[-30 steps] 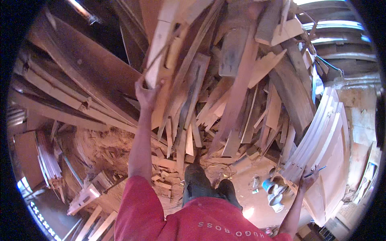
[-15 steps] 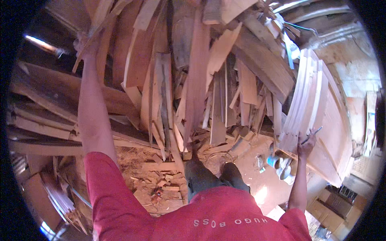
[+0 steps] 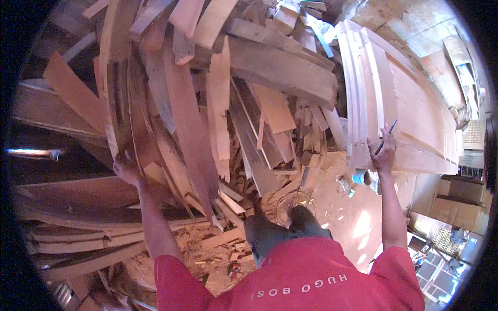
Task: The person applies glue from a bottle onto the surface of a wooden board and spreads it by hand before picking up another piece of wood from a pile.
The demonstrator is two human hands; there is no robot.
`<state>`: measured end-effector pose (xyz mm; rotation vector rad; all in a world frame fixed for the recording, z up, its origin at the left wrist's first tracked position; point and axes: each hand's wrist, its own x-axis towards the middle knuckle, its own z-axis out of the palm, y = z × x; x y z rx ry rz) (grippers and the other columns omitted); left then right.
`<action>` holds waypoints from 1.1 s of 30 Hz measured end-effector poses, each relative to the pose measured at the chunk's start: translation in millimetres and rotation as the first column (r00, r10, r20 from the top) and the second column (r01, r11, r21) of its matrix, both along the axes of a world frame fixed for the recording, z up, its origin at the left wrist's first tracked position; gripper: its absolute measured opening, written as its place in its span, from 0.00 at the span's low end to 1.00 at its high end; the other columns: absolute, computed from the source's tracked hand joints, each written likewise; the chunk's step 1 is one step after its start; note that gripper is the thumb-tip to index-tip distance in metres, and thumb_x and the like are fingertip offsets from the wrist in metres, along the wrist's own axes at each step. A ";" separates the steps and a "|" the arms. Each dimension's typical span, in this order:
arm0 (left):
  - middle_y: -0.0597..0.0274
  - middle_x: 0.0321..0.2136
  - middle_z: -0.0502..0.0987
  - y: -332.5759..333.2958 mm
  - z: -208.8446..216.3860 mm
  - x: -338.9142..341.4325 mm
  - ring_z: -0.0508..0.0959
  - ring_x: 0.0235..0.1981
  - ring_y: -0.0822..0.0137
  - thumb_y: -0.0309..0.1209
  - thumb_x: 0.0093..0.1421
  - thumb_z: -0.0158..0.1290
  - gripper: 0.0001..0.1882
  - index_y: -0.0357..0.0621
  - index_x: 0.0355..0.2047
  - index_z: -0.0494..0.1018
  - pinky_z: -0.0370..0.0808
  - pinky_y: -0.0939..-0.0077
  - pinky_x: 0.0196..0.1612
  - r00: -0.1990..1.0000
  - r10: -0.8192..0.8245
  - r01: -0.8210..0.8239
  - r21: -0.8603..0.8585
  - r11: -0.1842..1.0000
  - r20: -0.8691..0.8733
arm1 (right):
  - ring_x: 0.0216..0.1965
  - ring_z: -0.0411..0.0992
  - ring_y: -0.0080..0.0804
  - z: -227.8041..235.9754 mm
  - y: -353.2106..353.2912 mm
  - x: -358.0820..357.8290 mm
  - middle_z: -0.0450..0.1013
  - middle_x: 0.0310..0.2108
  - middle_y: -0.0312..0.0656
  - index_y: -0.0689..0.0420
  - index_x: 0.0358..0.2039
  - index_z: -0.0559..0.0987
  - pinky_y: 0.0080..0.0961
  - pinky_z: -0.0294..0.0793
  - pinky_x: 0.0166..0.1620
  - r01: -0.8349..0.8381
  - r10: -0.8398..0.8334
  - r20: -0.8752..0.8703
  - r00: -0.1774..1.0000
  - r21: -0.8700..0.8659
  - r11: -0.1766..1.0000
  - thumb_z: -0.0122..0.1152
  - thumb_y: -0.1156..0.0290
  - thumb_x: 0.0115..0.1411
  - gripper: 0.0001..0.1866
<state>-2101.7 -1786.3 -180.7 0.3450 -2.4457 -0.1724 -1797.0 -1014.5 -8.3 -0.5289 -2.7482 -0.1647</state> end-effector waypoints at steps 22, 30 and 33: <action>0.53 0.41 0.76 -16.8 99.7 33.3 0.74 0.43 0.62 0.40 0.45 0.72 0.35 0.30 0.46 0.71 0.72 0.67 0.48 0.876 -0.439 0.139 0.768 0.625 0.199 | 0.58 0.65 0.55 7.9 3.3 15.2 0.66 0.61 0.54 0.60 0.54 0.71 0.51 0.58 0.63 0.079 -0.079 -0.001 0.997 0.042 0.996 0.63 0.50 0.57 0.33; 0.59 0.40 0.76 50.4 159.3 143.3 0.74 0.40 0.64 0.36 0.47 0.70 0.30 0.35 0.46 0.72 0.71 0.68 0.47 0.876 -0.460 0.176 0.792 0.585 0.145 | 0.57 0.65 0.57 1.8 2.2 20.0 0.66 0.59 0.56 0.61 0.55 0.70 0.48 0.59 0.63 0.045 -0.048 -0.054 0.997 -0.063 0.997 0.63 0.51 0.56 0.33; 0.59 0.42 0.76 47.2 175.4 146.1 0.74 0.42 0.65 0.37 0.50 0.68 0.27 0.38 0.47 0.72 0.72 0.67 0.47 0.882 -0.451 0.093 0.888 0.450 0.137 | 0.58 0.64 0.55 7.4 -7.7 16.6 0.66 0.61 0.54 0.61 0.55 0.70 0.47 0.57 0.65 0.108 -0.109 -0.008 0.994 -0.075 0.991 0.64 0.52 0.56 0.33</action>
